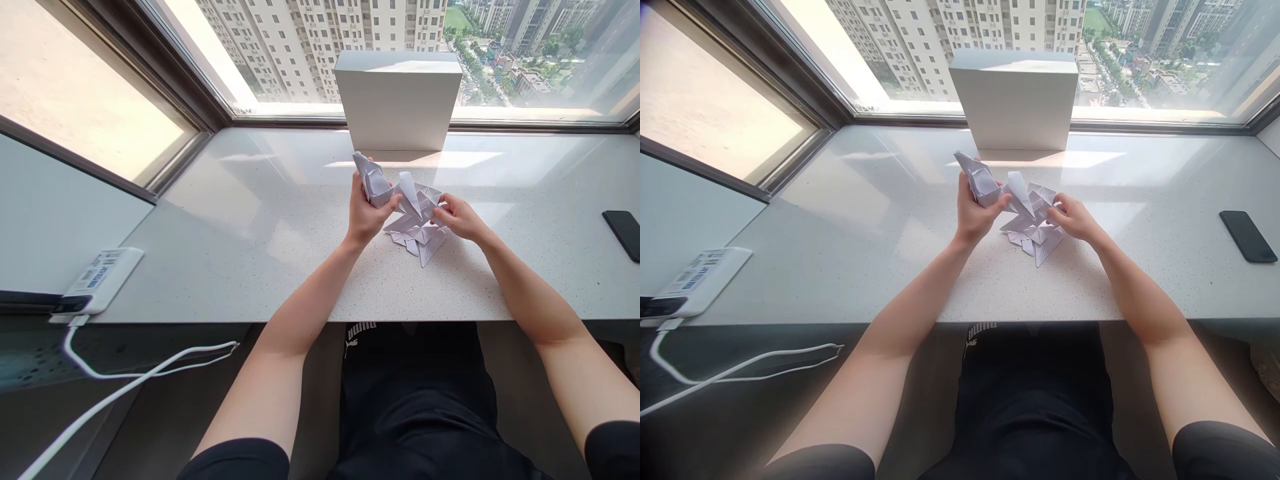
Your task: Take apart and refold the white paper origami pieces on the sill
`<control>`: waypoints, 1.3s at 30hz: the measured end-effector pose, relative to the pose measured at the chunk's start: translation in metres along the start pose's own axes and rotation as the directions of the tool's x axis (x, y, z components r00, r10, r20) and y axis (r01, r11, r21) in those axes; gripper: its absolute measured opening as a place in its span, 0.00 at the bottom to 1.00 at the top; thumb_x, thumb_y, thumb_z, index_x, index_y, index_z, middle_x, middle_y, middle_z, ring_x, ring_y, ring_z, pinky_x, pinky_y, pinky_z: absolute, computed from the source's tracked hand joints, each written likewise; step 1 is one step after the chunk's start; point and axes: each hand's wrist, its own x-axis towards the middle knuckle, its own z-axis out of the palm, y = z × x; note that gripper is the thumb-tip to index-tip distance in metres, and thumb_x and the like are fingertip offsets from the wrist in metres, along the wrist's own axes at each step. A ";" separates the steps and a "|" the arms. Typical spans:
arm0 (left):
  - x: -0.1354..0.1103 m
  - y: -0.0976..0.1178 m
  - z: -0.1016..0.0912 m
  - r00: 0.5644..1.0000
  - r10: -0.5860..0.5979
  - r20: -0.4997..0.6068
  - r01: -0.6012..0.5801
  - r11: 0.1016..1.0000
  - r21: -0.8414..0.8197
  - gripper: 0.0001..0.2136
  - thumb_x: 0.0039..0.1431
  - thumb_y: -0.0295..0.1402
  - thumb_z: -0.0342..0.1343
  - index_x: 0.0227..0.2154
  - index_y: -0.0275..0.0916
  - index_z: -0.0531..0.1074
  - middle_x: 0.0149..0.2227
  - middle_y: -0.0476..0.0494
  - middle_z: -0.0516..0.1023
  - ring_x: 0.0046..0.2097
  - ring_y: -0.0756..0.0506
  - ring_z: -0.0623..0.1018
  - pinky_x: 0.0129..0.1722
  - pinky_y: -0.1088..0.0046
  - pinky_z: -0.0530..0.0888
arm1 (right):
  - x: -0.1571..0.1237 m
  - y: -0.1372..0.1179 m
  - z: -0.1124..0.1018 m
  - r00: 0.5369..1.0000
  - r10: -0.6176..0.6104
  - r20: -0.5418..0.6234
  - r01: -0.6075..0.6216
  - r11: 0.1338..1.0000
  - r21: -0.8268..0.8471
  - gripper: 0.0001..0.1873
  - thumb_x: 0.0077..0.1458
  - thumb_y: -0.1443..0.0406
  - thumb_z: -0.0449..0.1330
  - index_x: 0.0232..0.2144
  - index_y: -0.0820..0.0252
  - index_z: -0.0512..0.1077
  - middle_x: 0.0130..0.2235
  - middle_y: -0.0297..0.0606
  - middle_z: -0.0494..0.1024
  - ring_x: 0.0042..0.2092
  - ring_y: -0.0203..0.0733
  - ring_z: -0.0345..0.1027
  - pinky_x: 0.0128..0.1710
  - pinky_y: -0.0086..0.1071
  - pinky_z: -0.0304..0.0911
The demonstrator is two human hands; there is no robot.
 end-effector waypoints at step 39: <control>-0.026 -0.012 0.011 0.778 -0.089 0.622 -0.110 0.955 0.274 0.64 0.57 0.50 0.85 0.90 0.47 0.56 0.81 0.24 0.73 0.79 0.20 0.76 0.79 0.34 0.73 | -0.008 -0.004 0.007 0.950 -0.249 0.189 0.303 0.880 -0.365 0.32 0.70 0.55 0.69 0.73 0.52 0.80 0.64 0.53 0.90 0.56 0.66 0.86 0.61 0.59 0.80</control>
